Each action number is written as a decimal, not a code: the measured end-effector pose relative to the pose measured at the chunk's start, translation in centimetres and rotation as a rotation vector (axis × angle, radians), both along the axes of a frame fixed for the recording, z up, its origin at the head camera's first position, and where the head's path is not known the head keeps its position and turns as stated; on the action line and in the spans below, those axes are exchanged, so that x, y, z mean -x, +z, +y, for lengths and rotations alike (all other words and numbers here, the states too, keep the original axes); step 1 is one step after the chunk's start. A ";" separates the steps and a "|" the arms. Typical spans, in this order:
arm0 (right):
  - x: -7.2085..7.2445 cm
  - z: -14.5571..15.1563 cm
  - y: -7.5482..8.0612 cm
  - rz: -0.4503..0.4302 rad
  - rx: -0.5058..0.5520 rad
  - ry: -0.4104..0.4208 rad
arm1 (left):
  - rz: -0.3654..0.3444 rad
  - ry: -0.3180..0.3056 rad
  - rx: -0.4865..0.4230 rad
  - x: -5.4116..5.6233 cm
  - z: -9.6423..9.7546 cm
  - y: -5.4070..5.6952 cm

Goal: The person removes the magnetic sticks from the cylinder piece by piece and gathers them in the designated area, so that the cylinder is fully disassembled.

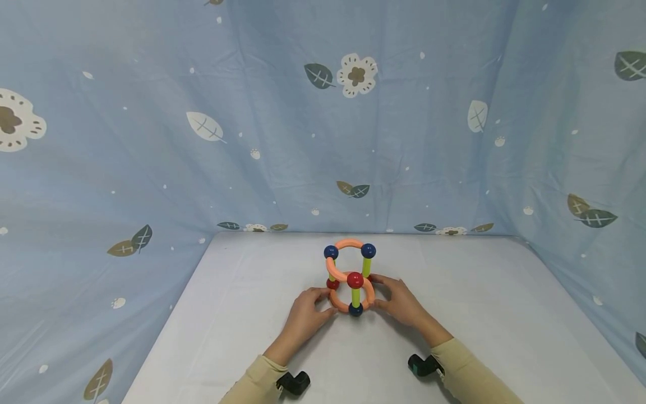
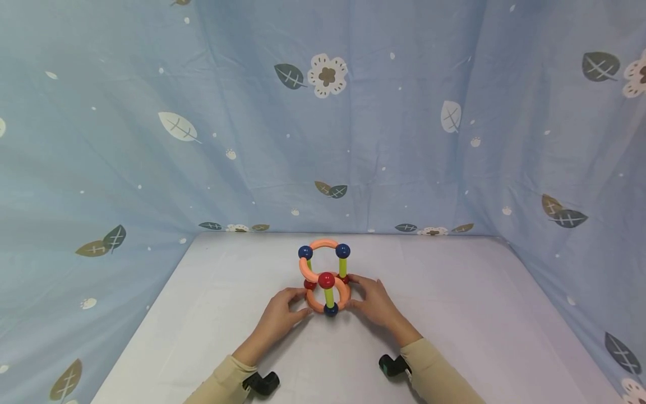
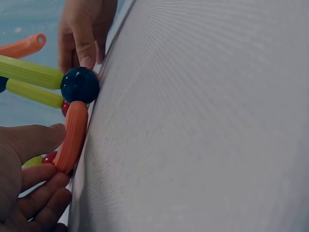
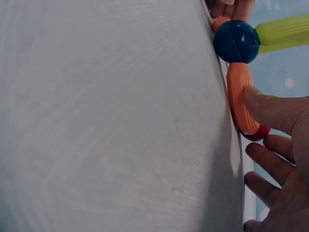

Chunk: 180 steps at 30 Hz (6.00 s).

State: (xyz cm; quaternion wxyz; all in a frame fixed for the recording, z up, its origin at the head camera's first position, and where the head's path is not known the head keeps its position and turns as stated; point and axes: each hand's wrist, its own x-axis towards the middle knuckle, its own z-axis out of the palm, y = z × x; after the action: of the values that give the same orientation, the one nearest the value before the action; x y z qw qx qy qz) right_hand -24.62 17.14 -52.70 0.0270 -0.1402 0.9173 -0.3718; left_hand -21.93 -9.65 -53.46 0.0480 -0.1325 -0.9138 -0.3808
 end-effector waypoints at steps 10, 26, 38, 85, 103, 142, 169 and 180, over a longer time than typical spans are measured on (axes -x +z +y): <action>-0.6 0.2 -0.1 -0.019 0.042 -0.043 | -0.034 0.007 -0.036 -0.3 -0.1 0.1; -2.8 0.5 2.0 -0.007 0.160 -0.028 | 0.022 0.068 -0.081 -0.4 -0.6 1.6; -3.3 0.4 3.6 0.117 0.196 0.049 | 0.130 0.068 -0.193 -0.8 0.0 3.8; -3.3 -2.2 3.4 0.308 0.356 0.104 | 0.616 -0.173 -0.037 -0.7 3.4 6.8; -3.5 -2.5 3.6 0.273 0.354 0.054 | 0.613 -0.171 -0.039 -0.6 3.5 7.1; -3.3 2.7 2.4 0.194 0.236 -0.097 | 0.603 -0.177 -0.055 -0.5 3.6 6.9; -2.5 8.8 1.0 0.254 -0.022 -0.197 | 0.634 -0.174 -0.063 -0.5 3.6 6.7; -2.1 9.9 0.2 0.205 -0.055 -0.227 | 0.621 -0.178 -0.060 -0.4 3.6 6.6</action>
State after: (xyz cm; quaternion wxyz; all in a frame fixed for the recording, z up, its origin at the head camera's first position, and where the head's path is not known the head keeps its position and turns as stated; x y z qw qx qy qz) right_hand -22.50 27.01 -52.49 -0.1051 -0.0721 0.9350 -0.3309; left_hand -21.48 -6.08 -46.83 0.2948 -0.3201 -0.8287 -0.3519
